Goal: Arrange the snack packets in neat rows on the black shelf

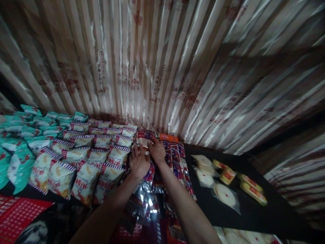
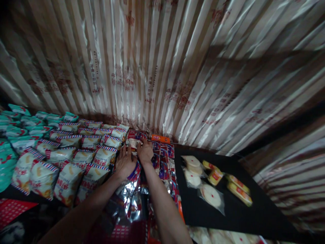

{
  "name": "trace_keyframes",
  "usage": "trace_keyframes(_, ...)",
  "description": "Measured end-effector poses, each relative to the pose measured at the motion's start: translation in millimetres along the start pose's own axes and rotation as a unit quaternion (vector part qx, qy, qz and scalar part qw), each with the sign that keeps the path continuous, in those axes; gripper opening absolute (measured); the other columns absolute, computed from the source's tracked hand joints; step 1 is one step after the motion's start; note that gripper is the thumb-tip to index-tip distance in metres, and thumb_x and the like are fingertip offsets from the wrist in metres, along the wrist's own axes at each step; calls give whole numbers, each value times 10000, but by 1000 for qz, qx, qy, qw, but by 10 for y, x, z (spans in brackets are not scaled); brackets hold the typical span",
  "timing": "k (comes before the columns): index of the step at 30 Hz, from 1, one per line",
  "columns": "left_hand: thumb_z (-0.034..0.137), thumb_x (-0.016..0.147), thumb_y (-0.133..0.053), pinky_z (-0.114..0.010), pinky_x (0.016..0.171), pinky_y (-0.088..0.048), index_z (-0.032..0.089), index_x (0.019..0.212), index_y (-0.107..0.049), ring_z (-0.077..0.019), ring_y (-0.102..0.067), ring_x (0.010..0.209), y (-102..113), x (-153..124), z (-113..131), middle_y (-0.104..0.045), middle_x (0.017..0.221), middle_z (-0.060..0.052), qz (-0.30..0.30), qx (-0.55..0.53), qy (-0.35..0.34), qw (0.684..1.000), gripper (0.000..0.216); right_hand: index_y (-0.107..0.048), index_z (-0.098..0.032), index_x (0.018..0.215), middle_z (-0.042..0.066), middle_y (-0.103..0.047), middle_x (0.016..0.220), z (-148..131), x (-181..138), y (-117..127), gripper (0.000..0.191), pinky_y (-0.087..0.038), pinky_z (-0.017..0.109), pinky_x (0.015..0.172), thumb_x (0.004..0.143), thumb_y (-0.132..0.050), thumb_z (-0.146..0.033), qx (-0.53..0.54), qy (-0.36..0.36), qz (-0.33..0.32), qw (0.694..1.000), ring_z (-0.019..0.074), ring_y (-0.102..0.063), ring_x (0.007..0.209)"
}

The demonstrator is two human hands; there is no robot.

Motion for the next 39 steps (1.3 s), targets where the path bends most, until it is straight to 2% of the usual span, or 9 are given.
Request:
trace_keyframes(5,283,852,-397,-438,1073,-254,89,1390,-291,-323,-234,1346,83,-43,-25,-242,1460,-217,20,6,-16,1000,581,-590,-220,1145,109,-591,1087,-43,-151,231,356,-427,364,876,816,-464,-271,43,43,23,998,244,-532,1027)
trace_keyframes(9,260,851,-385,-425,1077,-260,77,1383,-302,-292,-242,1349,138,-251,-38,-286,1449,-196,13,16,-37,999,569,-589,-177,1117,102,-596,1079,-55,-451,429,343,-417,362,919,831,-413,-250,108,92,26,990,218,-529,1025)
trace_keyframes(13,272,804,-463,-457,1095,-230,105,1373,-335,-300,-221,1356,164,-721,-15,-289,1456,-166,-3,29,-93,995,607,-584,-187,1121,96,-600,1082,-5,-878,582,343,-421,380,927,831,-415,-257,135,110,20,984,212,-538,1017)
trace_keyframes(18,255,791,-470,-480,1099,-222,121,1346,-388,-298,-178,1369,227,-1375,-99,-282,1459,-166,45,28,-168,984,577,-585,-169,1132,125,-560,1171,69,-1383,663,362,-413,379,955,846,-417,-314,140,117,7,983,219,-509,1104)
trace_keyframes(21,248,812,-438,-480,1097,-230,98,1339,-387,-297,-188,1367,258,-1632,-250,-266,1460,-186,76,21,-187,979,551,-566,-173,1168,121,-545,1227,109,-1610,625,394,-378,397,998,858,-407,-358,156,105,-18,982,221,-472,1177)
trace_keyframes(27,276,839,-403,-479,1080,-270,84,1324,-382,-291,-232,1355,282,-1857,-579,-315,1437,-193,93,21,-159,983,522,-488,-159,1265,130,-508,1305,220,-1915,474,486,-326,425,1043,886,-343,-427,206,22,-64,976,217,-442,1231)
trace_keyframes(29,263,831,-406,-460,1081,-281,72,1309,-397,-284,-257,1346,305,-1902,-662,-342,1422,-197,101,17,-147,984,515,-480,-150,1277,139,-503,1310,233,-1979,468,501,-326,427,1043,890,-340,-436,205,15,-65,976,221,-438,1234)
trace_keyframes(34,257,847,-365,-397,1069,-322,109,1304,-400,-231,-299,1333,371,-2021,-913,-339,1432,-156,124,-50,-92,987,482,-519,-167,1250,130,-553,1241,151,-2070,583,468,-365,426,1004,881,-387,-422,177,82,-25,980,228,-477,1177)
trace_keyframes(39,249,846,-359,-433,1051,-341,87,1274,-424,-246,-344,1305,311,-2092,-1097,-371,1402,-172,101,-159,-13,982,463,-575,-185,1197,120,-602,1155,92,-2091,555,423,-406,414,960,873,-417,-405,164,115,-24,979,229,-517,1111)
Point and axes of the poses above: each hand's wrist, its own x-axis towards the middle knuckle, its own y-axis out of the back of the hand, z = x × y, the point moved 7 cm from there along x, towards the middle knuckle
